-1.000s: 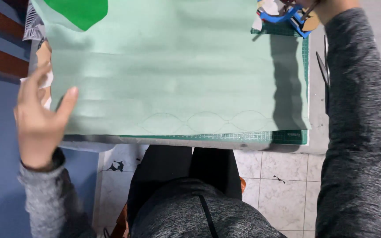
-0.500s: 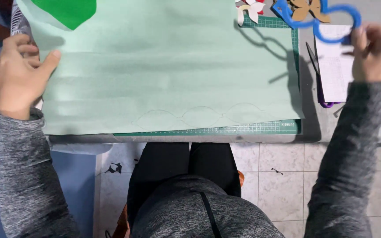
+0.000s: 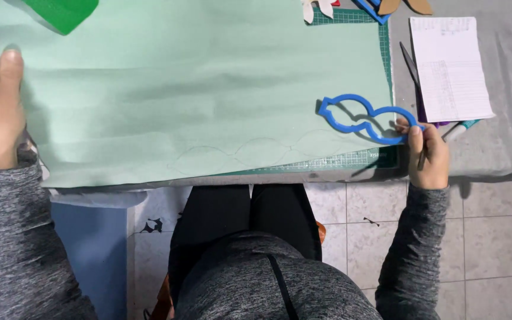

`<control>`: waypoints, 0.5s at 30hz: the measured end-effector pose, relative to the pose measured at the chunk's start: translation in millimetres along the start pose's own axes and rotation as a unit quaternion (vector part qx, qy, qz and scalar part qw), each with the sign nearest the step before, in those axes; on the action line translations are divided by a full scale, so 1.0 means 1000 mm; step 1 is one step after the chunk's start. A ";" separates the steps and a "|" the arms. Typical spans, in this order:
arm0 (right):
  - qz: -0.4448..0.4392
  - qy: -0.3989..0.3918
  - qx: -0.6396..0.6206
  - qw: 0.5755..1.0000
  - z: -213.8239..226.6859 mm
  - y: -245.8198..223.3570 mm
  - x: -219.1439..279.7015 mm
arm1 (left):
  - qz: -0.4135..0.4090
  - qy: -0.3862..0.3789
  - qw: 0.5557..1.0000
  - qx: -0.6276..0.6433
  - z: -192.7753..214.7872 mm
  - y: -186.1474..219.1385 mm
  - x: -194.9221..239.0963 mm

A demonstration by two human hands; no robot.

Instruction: Tracing patterns onto a leather sheet using templates and a pencil.

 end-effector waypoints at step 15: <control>-0.040 0.070 0.085 0.993 -0.007 -0.018 0.050 | 0.036 -0.093 0.992 0.079 -0.055 -0.178 -0.008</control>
Point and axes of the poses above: each hand's wrist, its own x-axis away from the middle knuckle, its own z-axis out of the back of the hand, y = z × x, the point moved 10 cm from there along -x, towards the middle knuckle, and after that the axes turned 8 degrees about -x, right-handed, at the moved point
